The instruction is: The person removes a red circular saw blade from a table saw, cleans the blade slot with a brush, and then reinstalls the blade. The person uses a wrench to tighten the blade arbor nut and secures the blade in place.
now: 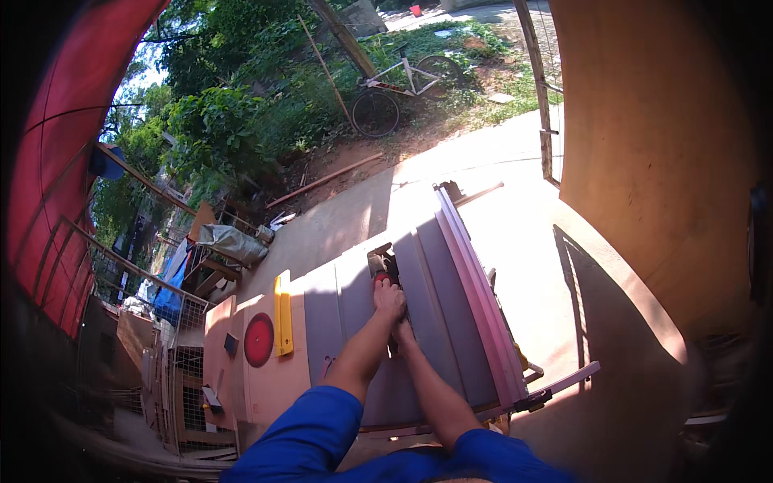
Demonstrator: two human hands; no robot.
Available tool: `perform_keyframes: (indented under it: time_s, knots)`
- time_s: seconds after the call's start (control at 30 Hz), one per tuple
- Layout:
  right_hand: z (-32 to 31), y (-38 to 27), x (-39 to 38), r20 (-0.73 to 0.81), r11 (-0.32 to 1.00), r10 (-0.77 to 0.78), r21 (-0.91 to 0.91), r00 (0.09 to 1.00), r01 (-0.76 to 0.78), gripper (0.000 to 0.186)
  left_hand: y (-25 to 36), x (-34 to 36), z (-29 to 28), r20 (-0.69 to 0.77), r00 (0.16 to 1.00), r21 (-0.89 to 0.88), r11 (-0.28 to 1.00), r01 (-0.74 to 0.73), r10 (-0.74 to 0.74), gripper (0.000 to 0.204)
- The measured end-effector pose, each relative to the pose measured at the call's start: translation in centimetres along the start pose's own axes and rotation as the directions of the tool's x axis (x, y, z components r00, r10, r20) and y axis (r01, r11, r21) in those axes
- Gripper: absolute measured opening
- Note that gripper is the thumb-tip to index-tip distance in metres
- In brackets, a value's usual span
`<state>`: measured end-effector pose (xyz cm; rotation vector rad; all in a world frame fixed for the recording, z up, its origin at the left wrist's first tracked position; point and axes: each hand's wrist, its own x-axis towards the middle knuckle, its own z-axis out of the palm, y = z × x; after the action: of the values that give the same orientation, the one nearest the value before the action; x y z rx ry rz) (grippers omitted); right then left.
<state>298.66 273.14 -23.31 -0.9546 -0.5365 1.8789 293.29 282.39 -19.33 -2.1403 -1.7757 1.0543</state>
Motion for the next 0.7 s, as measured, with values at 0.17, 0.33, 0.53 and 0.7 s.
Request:
perform_keyframes:
  time_s: [0.17, 0.33, 0.53, 0.7]
  knots:
    - [4.0, 12.5, -0.1, 0.166, 0.975, 0.215, 0.015, 0.962, -0.221, 0.069, -3.0, -6.5, 5.4, 0.148, 0.980, -0.021, 0.990, 0.136, -0.131, 0.034]
    - [-4.0, 8.1, 7.6, 0.131, 0.949, -0.300, -0.057, 0.945, 0.309, 0.063, 1.4, 1.5, -2.6, 0.031, 0.998, -0.002, 0.998, -0.058, 0.058, 0.037]
    - [2.0, 0.8, -1.5, 0.266, 0.970, 0.242, -0.076, 0.933, -0.230, 0.055, -1.4, -1.4, 5.9, 0.089, 0.995, -0.039, 0.998, -0.048, 0.051, 0.039]
    - [-3.7, 5.3, 8.2, 0.122, 0.871, -0.408, -0.247, 0.905, 0.426, 0.056, 0.1, 2.3, -2.9, -0.028, 0.980, 0.014, 0.980, -0.199, 0.199, 0.036]
